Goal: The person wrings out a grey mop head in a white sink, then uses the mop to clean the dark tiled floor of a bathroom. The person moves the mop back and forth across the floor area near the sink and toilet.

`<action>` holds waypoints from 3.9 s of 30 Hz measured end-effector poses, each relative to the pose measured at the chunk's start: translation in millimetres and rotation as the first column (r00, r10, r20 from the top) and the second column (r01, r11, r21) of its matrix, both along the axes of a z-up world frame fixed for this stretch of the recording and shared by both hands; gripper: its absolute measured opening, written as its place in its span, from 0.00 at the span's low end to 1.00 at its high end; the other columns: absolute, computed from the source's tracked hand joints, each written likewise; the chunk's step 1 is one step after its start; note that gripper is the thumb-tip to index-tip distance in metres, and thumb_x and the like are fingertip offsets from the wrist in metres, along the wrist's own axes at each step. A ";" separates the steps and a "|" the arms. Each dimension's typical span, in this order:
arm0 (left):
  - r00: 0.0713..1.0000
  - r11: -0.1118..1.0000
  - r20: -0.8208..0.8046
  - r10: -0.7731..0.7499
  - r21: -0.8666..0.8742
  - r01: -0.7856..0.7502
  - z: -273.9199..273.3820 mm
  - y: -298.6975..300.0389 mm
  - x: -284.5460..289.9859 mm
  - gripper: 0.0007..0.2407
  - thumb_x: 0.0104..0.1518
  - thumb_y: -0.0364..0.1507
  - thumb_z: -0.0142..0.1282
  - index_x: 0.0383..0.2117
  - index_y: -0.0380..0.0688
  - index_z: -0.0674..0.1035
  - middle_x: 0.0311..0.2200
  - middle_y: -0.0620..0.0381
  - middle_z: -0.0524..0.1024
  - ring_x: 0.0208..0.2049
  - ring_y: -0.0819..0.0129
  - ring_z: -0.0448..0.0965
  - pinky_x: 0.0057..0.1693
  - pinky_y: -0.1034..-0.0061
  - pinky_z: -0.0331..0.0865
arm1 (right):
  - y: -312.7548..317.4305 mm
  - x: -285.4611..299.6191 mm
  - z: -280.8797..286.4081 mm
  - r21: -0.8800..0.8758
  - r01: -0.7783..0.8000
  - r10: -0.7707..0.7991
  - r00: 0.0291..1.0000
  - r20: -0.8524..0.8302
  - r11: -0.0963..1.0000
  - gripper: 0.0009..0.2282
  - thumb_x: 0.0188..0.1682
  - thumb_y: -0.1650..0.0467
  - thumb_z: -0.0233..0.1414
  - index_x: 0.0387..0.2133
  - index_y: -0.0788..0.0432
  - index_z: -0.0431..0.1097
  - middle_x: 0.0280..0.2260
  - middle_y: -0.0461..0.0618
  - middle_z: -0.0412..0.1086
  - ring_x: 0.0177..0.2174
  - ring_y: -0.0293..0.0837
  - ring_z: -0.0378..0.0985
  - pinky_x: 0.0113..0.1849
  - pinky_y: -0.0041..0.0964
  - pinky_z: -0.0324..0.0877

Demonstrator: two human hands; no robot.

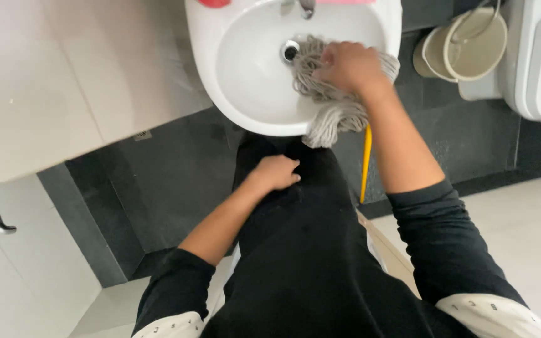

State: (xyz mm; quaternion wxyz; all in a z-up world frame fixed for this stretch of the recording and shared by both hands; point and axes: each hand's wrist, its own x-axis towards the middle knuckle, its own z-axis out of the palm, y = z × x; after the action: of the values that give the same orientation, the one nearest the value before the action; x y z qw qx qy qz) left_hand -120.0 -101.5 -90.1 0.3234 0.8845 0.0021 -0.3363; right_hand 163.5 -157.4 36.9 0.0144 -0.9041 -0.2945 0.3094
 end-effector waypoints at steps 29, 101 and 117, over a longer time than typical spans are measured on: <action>0.558 0.968 0.811 0.178 -0.044 -0.246 66.8 77.5 156.2 0.29 0.39 0.24 0.70 0.52 0.41 0.70 0.41 0.50 0.75 0.45 0.50 0.76 0.49 0.58 0.66 | -20.6 -81.5 6.0 0.416 -0.147 -0.134 0.808 0.574 0.897 0.33 0.27 0.68 0.62 0.53 0.65 0.67 0.45 0.60 0.70 0.47 0.58 0.69 0.48 0.52 0.62; 0.202 -0.547 -0.623 0.756 -0.770 -0.328 83.6 67.3 193.0 0.15 0.51 0.26 0.63 0.46 0.40 0.77 0.36 0.50 0.81 0.34 0.64 0.82 0.43 0.70 0.76 | -1.9 -52.1 -14.2 0.463 -0.002 -0.137 0.954 0.265 0.886 0.21 0.35 0.62 0.63 0.40 0.63 0.74 0.37 0.65 0.77 0.39 0.64 0.80 0.42 0.57 0.72; -0.117 -0.624 -0.626 0.771 -0.706 -0.334 41.4 54.6 205.3 0.12 0.60 0.34 0.61 0.25 0.42 0.73 0.21 0.63 0.67 0.21 0.73 0.68 0.29 0.74 0.65 | 20.5 -65.5 -40.7 0.411 0.226 -0.296 0.948 0.114 0.883 0.21 0.42 0.64 0.57 0.53 0.48 0.73 0.36 0.64 0.77 0.39 0.63 0.80 0.43 0.56 0.72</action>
State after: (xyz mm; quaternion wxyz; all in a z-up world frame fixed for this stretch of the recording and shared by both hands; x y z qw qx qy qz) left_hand 85.3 -46.9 -48.7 0.8462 0.2306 0.3900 0.2807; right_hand 97.9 -136.9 -3.8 0.2115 -0.9376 -0.2258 0.1590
